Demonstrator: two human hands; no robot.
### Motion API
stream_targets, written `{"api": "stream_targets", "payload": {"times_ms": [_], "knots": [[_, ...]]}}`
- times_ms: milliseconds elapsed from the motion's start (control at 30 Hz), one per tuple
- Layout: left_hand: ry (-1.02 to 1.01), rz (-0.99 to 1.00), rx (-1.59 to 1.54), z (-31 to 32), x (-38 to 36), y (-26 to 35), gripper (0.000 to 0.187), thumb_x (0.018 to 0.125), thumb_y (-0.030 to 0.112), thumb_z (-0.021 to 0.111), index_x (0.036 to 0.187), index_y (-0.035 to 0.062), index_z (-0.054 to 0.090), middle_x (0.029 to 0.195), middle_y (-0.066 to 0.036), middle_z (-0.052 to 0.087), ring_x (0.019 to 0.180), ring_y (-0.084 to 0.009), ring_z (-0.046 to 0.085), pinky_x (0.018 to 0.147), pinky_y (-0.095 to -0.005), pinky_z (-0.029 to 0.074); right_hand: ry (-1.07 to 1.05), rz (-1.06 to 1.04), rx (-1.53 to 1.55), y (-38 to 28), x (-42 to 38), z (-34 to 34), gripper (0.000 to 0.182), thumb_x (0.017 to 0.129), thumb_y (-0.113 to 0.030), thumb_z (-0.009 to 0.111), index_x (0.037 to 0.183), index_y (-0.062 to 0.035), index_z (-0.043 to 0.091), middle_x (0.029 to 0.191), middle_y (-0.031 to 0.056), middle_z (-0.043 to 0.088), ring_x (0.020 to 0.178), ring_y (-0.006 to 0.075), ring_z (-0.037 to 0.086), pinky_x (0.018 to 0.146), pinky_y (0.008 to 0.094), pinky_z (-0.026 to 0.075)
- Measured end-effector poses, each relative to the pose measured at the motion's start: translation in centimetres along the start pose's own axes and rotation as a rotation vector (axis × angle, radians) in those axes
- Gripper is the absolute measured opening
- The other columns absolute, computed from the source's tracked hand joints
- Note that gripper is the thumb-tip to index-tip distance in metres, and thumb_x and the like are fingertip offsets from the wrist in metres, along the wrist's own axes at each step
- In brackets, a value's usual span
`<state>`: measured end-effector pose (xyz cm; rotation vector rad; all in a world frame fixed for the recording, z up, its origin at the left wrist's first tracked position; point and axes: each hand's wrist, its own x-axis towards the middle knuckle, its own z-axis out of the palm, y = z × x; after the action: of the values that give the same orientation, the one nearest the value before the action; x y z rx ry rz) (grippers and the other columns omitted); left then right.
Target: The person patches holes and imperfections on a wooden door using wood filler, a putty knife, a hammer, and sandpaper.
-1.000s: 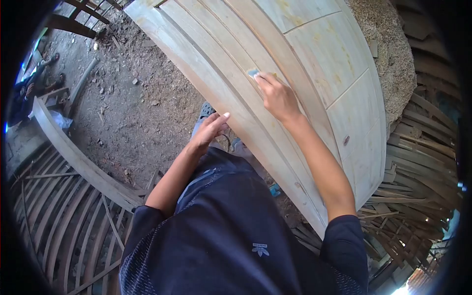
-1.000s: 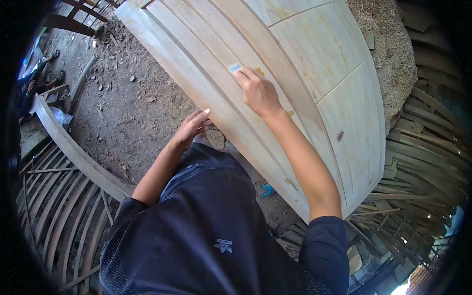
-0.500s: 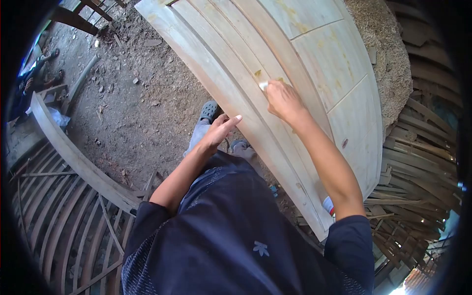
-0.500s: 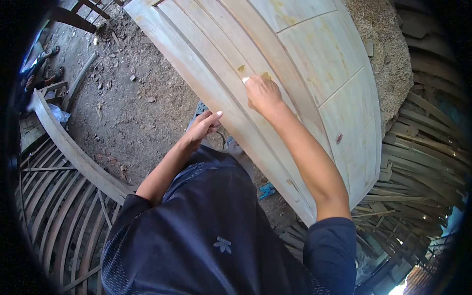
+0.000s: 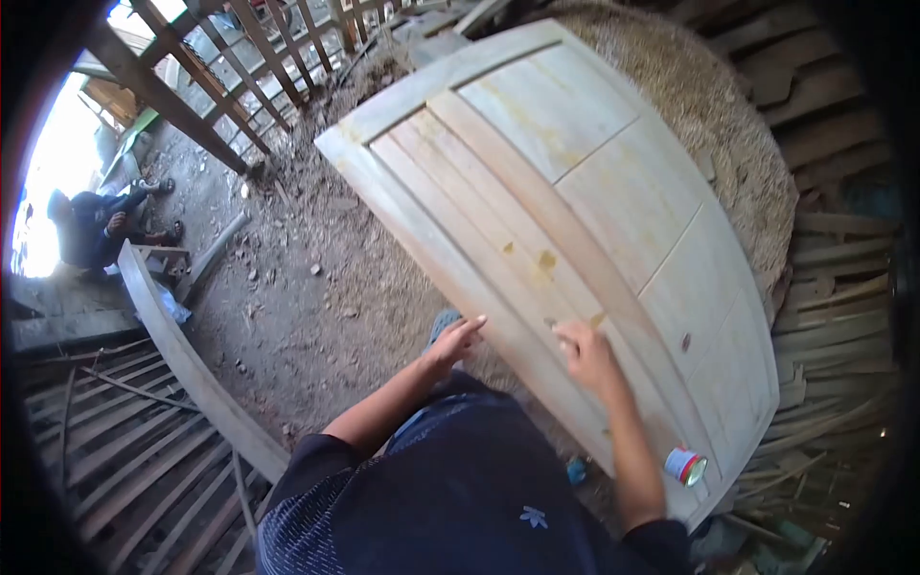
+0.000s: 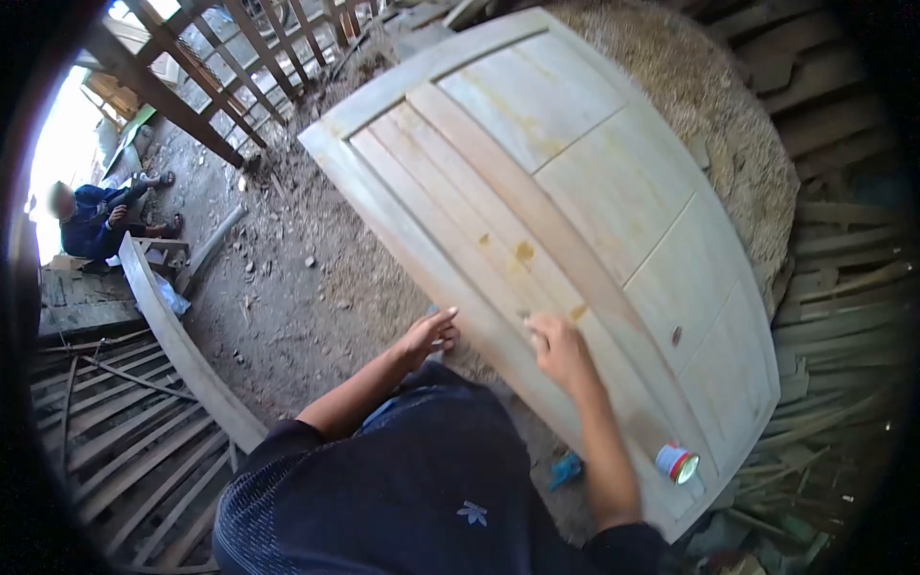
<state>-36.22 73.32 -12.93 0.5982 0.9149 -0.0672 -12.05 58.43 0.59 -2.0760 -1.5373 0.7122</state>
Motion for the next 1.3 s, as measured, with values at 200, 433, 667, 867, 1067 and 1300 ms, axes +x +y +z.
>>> {"api": "stream_targets", "payload": {"times_ms": [200,433,667,867,1067,1300], "knots": [[0.128,0.219,-0.066,4.0,-0.4,-0.6,0.044,0.097,0.043,0.068,0.121,0.0078,0.06,0.076,0.005,0.049,0.056,-0.0049,0.037,0.05,-0.0221,0.027,0.406,0.389,0.276,-0.5,-17.3,5.7,0.028,0.091,-0.006,0.067,0.118,0.0021,0.072,0.11,0.0168,0.072,0.095,0.0254,0.071,0.08,0.0343,0.057],[0.271,0.295,0.061,10.6,3.3,-7.7,0.071,0.089,0.044,0.073,0.14,0.0007,0.049,0.141,-0.02,0.053,0.129,-0.0339,0.053,0.105,-0.046,0.044,0.717,0.613,0.48,0.3,-33.4,9.8,0.031,0.091,-0.005,0.067,0.121,0.0039,0.071,0.106,0.0163,0.071,0.09,0.0209,0.068,0.079,0.0324,0.055],[0.117,-0.154,0.196,22.4,0.2,-21.7,0.076,0.09,0.052,0.071,0.143,0.0016,0.05,0.148,-0.018,0.051,0.131,-0.035,0.053,0.107,-0.0494,0.044,1.051,0.662,0.754,3.8,-48.3,10.3,0.032,0.095,-0.007,0.066,0.125,0.0035,0.068,0.079,0.0044,0.067,0.056,0.0074,0.057,0.052,0.0258,0.049],[-0.634,-0.369,0.685,32.0,-8.5,-29.3,0.055,0.101,0.042,0.065,0.14,0.0044,0.052,0.13,-0.01,0.065,0.11,-0.0204,0.064,0.101,-0.0352,0.05,1.263,0.627,1.1,4.6,-58.3,9.5,0.033,0.098,-0.01,0.063,0.129,0.0013,0.066,0.078,0.0034,0.066,0.056,0.0087,0.056,0.05,0.0273,0.049],[-0.911,0.28,1.115,40.3,-4.7,-31.3,0.068,0.098,0.039,0.07,0.147,-0.0012,0.046,0.144,-0.019,0.057,0.134,-0.025,0.054,0.109,-0.0369,0.048,1.649,0.517,1.301,5.2,-64.4,12.5,0.041,0.097,-0.013,0.061,0.135,0.0027,0.063,0.086,0.0067,0.068,0.064,0.0099,0.058,0.057,0.0286,0.052],[-0.732,1.293,1.786,58.0,-1.5,-33.2,0.109,0.078,0.058,0.081,0.158,0.005,0.029,0.159,-0.026,0.035,0.149,-0.0442,0.032,0.12,-0.0584,0.03,1.955,0.456,1.521,2.3,-69.1,16.5,0.051,0.091,-0.013,0.063,0.14,0.0014,0.058,0.1,0.0061,0.068,0.078,0.0152,0.065,0.061,0.0301,0.052]]}}
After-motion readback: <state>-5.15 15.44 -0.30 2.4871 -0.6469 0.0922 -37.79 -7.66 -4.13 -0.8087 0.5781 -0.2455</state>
